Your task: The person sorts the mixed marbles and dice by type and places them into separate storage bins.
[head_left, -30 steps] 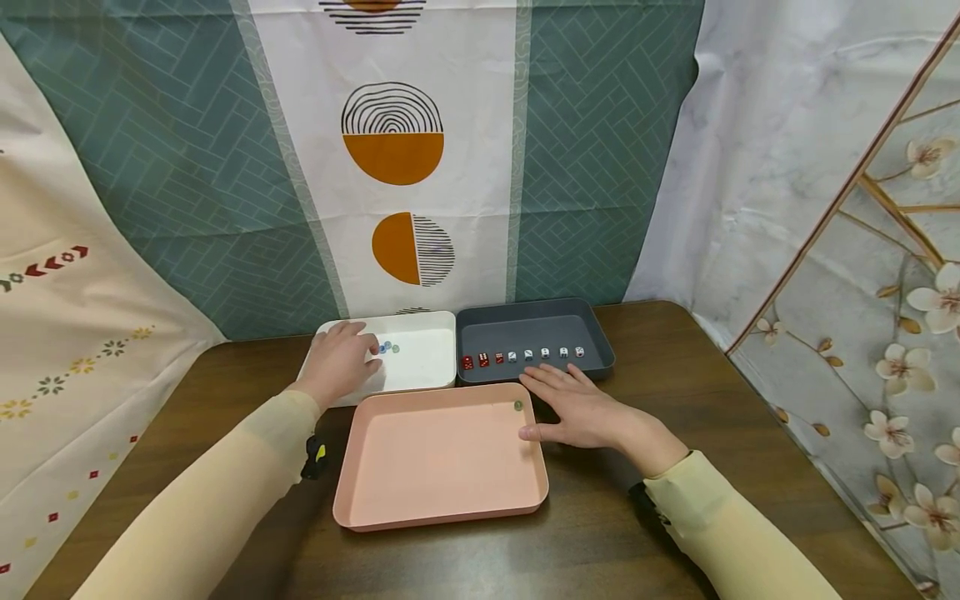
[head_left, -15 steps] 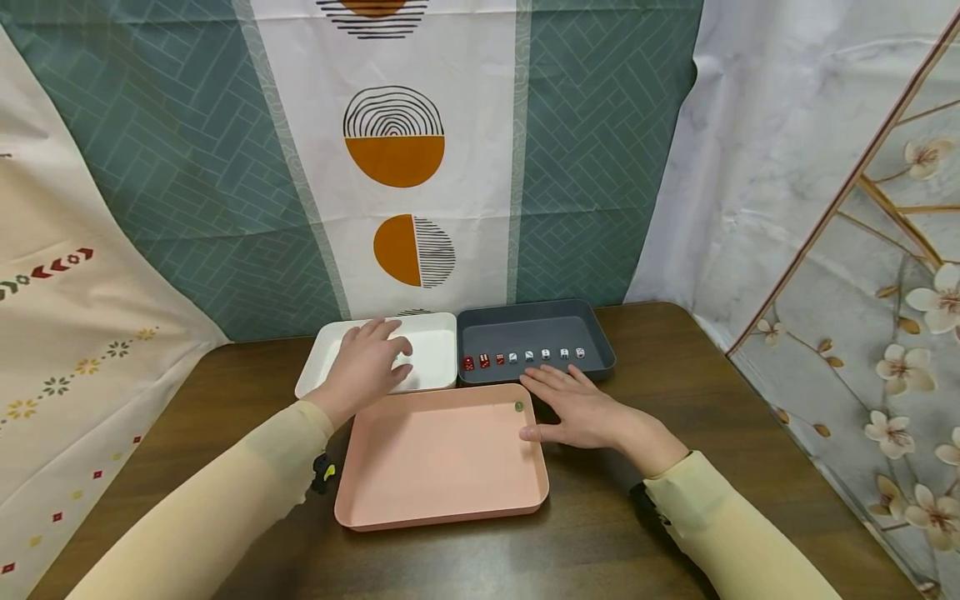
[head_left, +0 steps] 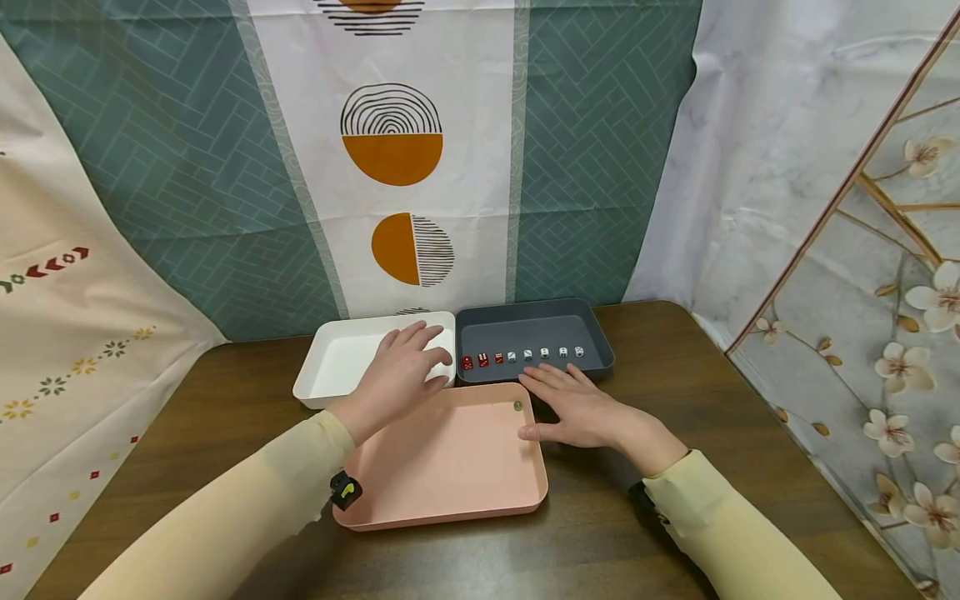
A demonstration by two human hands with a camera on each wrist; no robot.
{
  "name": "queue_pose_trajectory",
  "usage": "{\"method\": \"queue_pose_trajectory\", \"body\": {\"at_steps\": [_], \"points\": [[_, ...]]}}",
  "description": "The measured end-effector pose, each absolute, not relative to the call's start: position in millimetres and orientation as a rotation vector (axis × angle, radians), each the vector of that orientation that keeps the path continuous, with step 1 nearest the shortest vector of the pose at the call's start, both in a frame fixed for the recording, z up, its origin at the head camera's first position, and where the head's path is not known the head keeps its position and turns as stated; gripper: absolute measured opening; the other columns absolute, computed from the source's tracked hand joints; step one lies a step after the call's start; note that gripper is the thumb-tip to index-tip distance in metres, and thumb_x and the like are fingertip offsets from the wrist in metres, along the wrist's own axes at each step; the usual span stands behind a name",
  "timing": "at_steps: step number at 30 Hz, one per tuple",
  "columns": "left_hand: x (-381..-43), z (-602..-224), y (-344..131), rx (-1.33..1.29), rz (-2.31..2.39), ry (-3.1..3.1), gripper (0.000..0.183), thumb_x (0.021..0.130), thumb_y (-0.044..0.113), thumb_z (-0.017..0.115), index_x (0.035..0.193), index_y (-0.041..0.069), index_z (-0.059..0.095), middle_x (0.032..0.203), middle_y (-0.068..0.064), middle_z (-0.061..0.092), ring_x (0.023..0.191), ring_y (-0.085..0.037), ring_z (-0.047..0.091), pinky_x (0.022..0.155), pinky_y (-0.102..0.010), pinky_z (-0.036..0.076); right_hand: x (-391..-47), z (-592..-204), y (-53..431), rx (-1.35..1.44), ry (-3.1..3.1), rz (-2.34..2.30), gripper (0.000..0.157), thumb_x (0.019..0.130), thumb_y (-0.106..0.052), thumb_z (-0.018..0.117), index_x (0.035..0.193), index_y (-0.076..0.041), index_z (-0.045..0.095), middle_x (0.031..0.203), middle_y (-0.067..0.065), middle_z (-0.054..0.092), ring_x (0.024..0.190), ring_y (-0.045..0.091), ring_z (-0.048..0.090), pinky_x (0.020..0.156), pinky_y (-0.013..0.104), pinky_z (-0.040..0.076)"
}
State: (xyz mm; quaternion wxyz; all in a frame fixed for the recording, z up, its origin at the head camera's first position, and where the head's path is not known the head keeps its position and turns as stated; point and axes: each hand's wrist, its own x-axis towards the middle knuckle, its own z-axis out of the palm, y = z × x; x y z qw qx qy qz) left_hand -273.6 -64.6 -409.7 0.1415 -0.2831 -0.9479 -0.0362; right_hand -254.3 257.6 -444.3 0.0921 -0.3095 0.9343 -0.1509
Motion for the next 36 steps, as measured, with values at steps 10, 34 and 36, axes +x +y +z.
{"method": "queue_pose_trajectory", "body": {"at_steps": [10,34,36], "points": [[-269.3,-412.4,-46.7,-0.886,-0.123,-2.734,0.025,0.097,0.022,0.088,0.122,0.019,0.085,0.159,-0.019,0.058,0.152,-0.046,0.046,0.119,-0.073,0.037,-255.3,-445.3,258.0,-0.929,2.777,-0.445,0.097,0.105,-0.069,0.063,0.175,-0.009,0.033,0.181,0.015,0.027,0.168,0.040,0.018,0.133,0.065,0.005],[-263.2,-422.4,-9.3,-1.105,-0.254,-2.785,0.029,0.101,0.026,0.086,0.129,0.020,0.083,0.164,-0.016,0.055,0.158,-0.045,0.039,0.121,-0.072,0.035,-254.7,-443.4,257.9,-0.911,2.777,-0.430,0.096,0.106,-0.069,0.061,0.175,-0.009,0.032,0.181,0.014,0.027,0.168,0.039,0.016,0.133,0.064,0.004],[-263.3,-422.7,-7.6,-1.116,-0.248,-2.778,0.030,0.100,0.026,0.086,0.130,0.020,0.083,0.163,-0.016,0.056,0.158,-0.046,0.040,0.121,-0.072,0.036,-254.7,-443.4,258.2,-0.915,2.776,-0.441,0.096,0.106,-0.069,0.062,0.174,-0.008,0.033,0.180,0.015,0.027,0.168,0.040,0.017,0.133,0.065,0.005]]}}
